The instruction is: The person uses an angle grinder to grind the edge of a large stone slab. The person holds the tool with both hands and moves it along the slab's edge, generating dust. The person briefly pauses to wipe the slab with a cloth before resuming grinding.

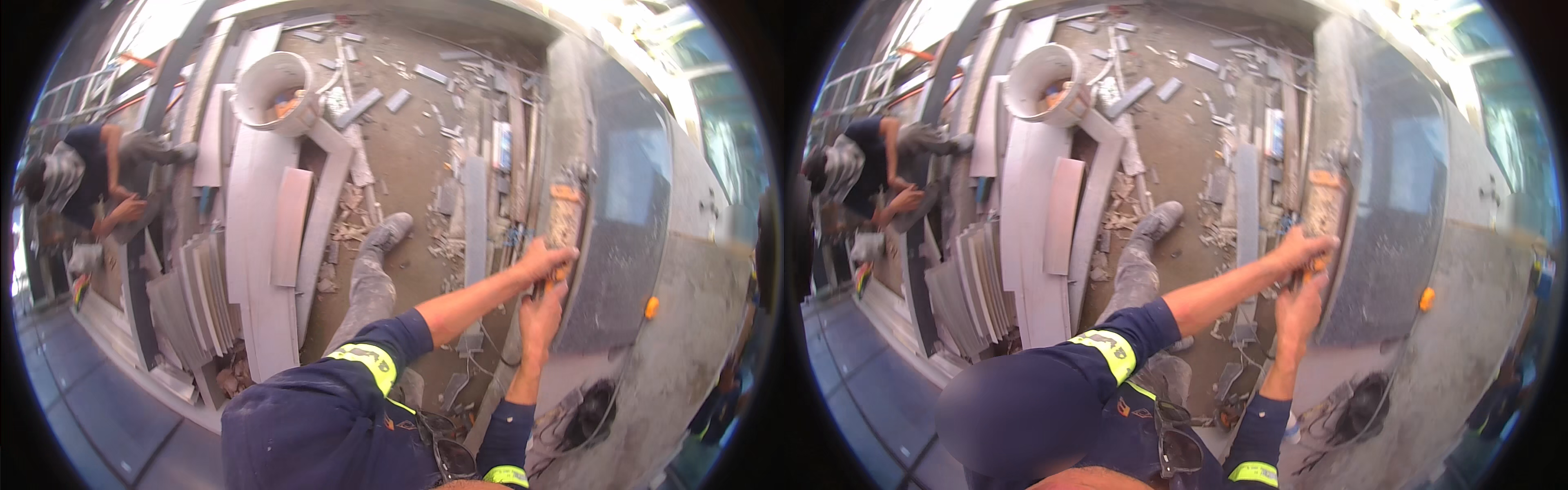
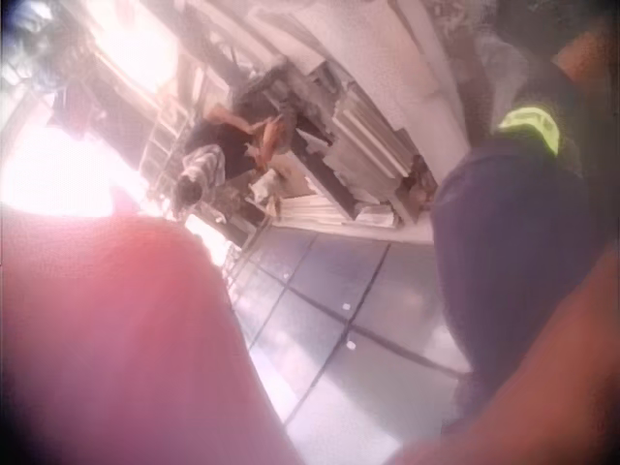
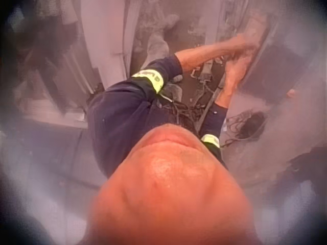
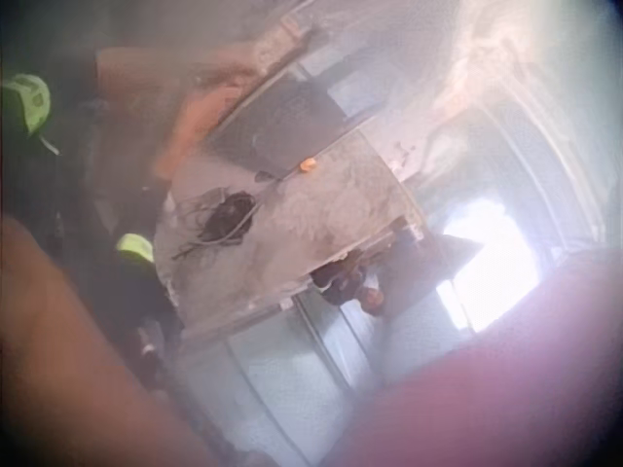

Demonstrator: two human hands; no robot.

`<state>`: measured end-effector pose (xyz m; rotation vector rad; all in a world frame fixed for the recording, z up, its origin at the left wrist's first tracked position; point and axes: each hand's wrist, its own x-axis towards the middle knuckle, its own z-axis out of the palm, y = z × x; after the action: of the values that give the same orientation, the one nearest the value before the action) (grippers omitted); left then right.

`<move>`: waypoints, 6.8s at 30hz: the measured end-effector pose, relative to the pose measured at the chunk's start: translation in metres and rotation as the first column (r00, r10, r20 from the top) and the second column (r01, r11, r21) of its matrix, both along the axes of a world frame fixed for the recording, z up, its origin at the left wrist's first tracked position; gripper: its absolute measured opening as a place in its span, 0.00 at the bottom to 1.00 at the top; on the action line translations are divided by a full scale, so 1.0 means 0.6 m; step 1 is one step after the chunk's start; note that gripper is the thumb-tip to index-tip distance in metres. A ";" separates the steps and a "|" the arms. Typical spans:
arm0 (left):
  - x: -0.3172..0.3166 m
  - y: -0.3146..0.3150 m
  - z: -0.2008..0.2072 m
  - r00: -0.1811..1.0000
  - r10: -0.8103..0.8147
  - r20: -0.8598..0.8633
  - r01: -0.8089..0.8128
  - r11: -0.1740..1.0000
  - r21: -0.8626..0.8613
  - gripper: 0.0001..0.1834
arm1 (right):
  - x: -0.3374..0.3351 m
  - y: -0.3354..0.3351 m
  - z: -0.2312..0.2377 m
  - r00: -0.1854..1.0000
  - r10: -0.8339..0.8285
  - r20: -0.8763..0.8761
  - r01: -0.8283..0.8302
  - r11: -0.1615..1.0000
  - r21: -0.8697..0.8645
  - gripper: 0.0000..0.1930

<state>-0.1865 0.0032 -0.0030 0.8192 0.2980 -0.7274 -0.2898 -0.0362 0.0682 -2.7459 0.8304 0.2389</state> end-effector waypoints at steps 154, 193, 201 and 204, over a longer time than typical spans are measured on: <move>-0.013 0.009 -0.015 0.986 -0.162 -0.044 0.139 0.936 -0.324 0.23 | -0.042 0.004 0.018 0.986 -0.068 -0.151 0.069 0.998 0.004 0.36; 0.066 -0.002 -0.012 0.989 -0.139 -0.041 0.126 0.963 -0.237 0.28 | 0.039 -0.002 0.006 0.995 -0.047 -0.087 0.047 0.999 0.009 0.32; 0.146 -0.021 -0.021 0.990 -0.123 -0.065 0.101 0.956 -0.275 0.27 | 0.113 -0.011 0.004 0.995 -0.027 -0.097 0.029 0.999 0.013 0.35; 0.142 -0.017 -0.022 0.989 -0.127 -0.074 0.103 0.957 -0.270 0.26 | 0.100 -0.004 0.008 0.994 -0.019 -0.104 0.019 1.000 -0.005 0.33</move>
<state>-0.1012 -0.0069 -0.0159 0.5518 0.2290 -0.8949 -0.2297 -0.0384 0.0730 -2.7479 0.8839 0.3791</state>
